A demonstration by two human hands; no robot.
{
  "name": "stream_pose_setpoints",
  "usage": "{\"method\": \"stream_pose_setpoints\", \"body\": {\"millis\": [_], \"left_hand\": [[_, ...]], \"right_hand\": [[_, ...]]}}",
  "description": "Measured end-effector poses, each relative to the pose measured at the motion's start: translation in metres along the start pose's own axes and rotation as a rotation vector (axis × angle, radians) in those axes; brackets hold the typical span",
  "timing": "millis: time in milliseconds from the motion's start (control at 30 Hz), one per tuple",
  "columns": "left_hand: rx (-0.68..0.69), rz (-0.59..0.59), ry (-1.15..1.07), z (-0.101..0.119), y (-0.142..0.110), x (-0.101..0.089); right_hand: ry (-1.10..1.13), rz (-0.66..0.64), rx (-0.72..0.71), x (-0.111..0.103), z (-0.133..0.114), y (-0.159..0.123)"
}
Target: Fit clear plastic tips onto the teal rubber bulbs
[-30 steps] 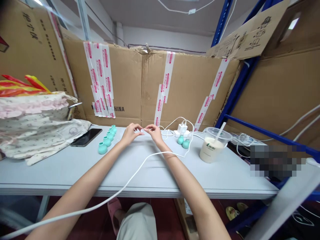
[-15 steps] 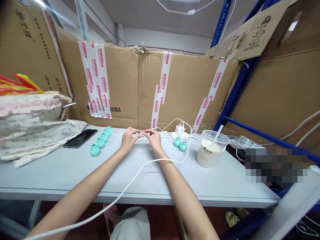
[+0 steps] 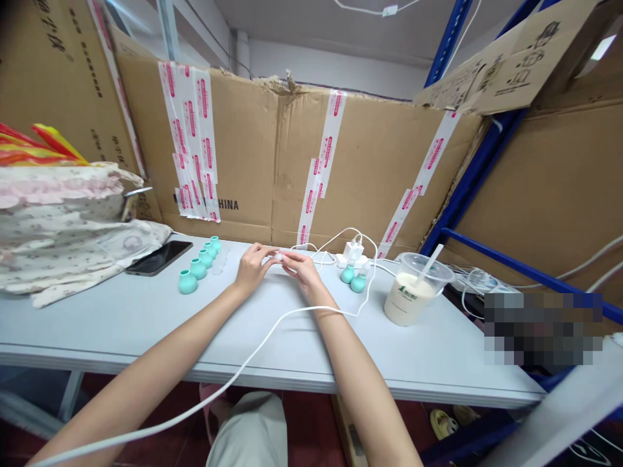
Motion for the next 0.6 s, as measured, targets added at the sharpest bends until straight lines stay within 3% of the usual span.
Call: {"method": "stream_pose_setpoints", "body": {"millis": [167,600], "left_hand": [[0.021,0.055,-0.068,0.001,0.0,0.001],[0.126,0.123,-0.157,0.015,-0.005,-0.002]], "right_hand": [[0.108,-0.065,0.068,-0.002,0.001,0.005],[0.074,-0.262,0.135,-0.01,-0.001,0.004]]}}
Point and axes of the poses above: each hand's wrist, its own y-axis towards the middle knuckle, its own x-axis out of the palm, z = x × y, the point moved 3 cm from there along y, towards the middle knuckle, and after that the axes turned 9 degrees about z, right-handed, at the moved point
